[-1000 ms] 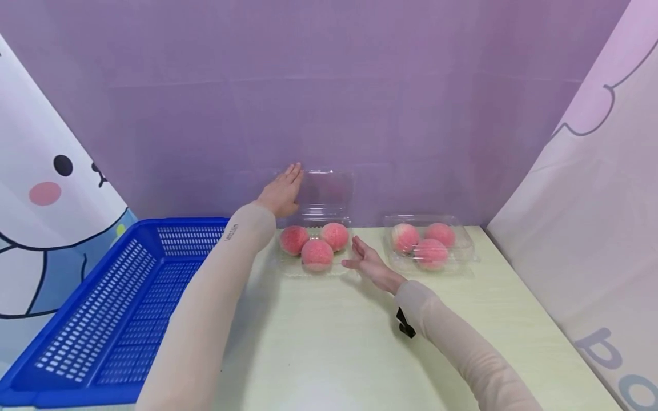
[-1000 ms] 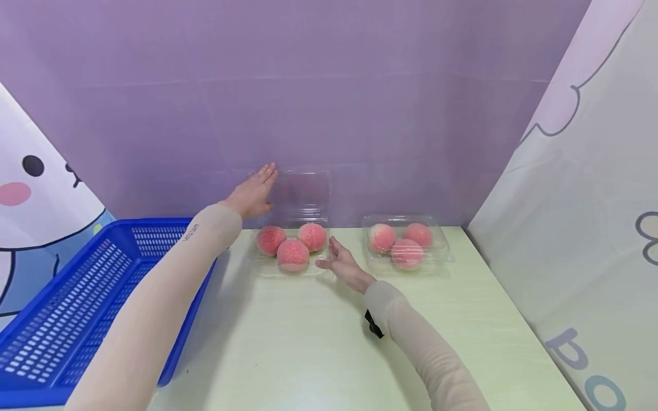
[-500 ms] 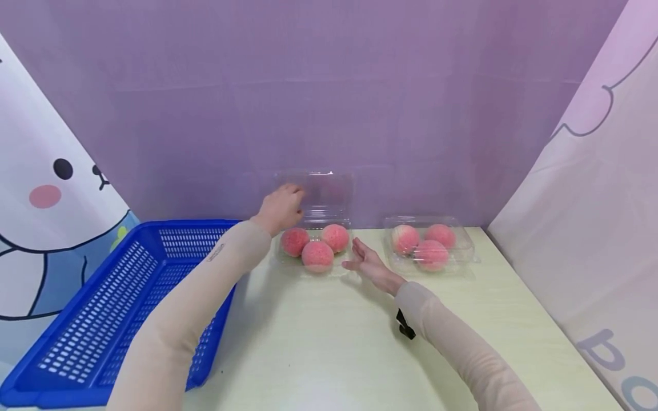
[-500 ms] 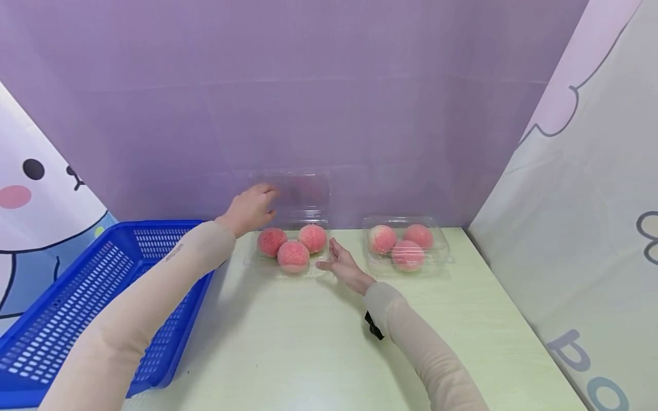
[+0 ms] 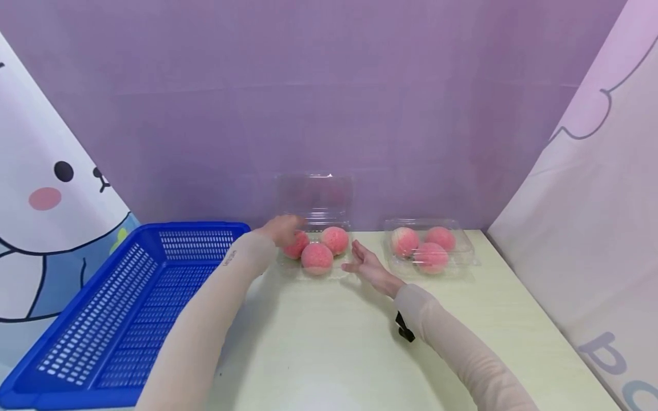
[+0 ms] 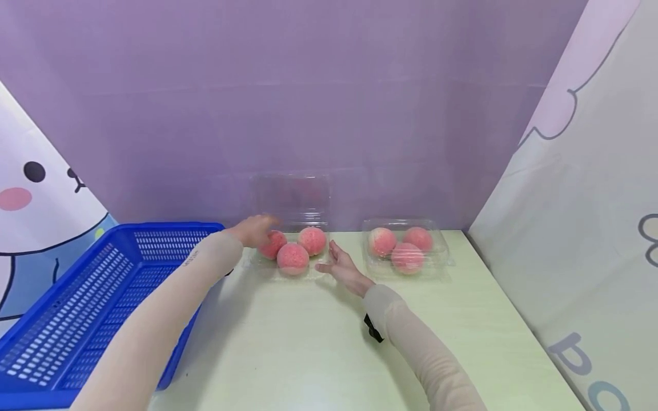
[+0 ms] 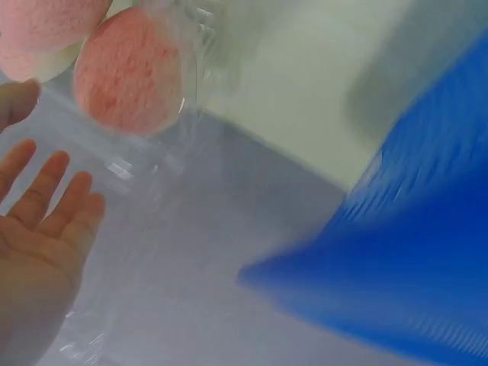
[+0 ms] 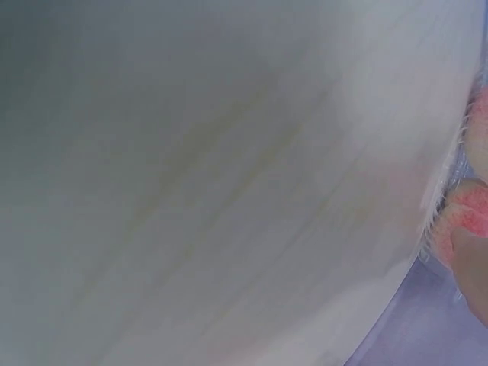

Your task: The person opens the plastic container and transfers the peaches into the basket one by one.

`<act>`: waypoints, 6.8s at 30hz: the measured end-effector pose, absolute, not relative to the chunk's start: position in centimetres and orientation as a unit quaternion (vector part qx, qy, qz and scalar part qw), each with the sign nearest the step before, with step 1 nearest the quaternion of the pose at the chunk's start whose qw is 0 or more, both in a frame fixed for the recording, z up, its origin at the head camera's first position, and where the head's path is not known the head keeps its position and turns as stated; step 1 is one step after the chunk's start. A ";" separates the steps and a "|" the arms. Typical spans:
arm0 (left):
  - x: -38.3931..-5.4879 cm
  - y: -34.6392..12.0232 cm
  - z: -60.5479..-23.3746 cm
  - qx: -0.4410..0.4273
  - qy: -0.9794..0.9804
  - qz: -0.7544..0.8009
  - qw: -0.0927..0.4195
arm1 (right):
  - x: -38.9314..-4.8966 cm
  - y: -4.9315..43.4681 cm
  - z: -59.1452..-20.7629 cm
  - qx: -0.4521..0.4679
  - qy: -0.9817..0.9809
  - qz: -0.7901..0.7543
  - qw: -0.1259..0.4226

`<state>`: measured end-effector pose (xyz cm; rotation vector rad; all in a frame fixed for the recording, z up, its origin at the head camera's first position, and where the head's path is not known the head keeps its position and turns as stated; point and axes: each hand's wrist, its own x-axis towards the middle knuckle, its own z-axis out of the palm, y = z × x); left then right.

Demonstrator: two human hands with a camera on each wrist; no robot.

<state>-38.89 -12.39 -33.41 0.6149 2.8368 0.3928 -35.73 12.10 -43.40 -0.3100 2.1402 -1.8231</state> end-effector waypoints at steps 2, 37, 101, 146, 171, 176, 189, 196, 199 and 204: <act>-39.3 -12.3 -34.4 0.199 0.965 0.129 0.111 | -35.7 12.1 -43.4 -0.108 0.744 -0.639 0.162; -40.8 -11.8 -41.4 0.141 0.986 0.087 -0.006 | -35.2 11.8 -43.2 -0.108 0.762 -0.624 0.138; -35.3 -9.3 -30.6 0.182 0.965 0.177 -0.067 | -35.3 12.1 -43.0 -0.098 0.748 -0.641 0.140; -30.9 -25.1 -31.7 0.201 0.955 0.127 -0.177 | -35.4 13.0 -43.1 -0.123 0.759 -0.620 0.156; -31.2 -34.3 -37.6 0.122 0.979 0.127 -0.105 | -35.7 12.6 -43.1 -0.105 0.756 -0.626 0.160; -31.6 -34.9 -38.1 0.096 0.981 0.148 -0.086 | -35.7 12.6 -42.7 -0.114 0.756 -0.621 0.171; -32.0 -36.5 -38.7 0.067 0.985 0.149 -0.055 | -35.9 12.7 -42.7 -0.111 0.757 -0.621 0.168; -31.7 -36.6 -39.7 0.069 0.987 0.140 -0.039 | -35.7 13.0 -42.7 -0.100 0.751 -0.629 0.174; -31.4 -36.9 -40.1 0.061 0.987 0.144 -0.036 | -35.9 12.9 -42.8 -0.110 0.748 -0.628 0.183; -31.4 -37.2 -40.3 0.057 0.986 0.151 -0.041 | -36.1 12.8 -42.9 -0.114 0.743 -0.631 0.190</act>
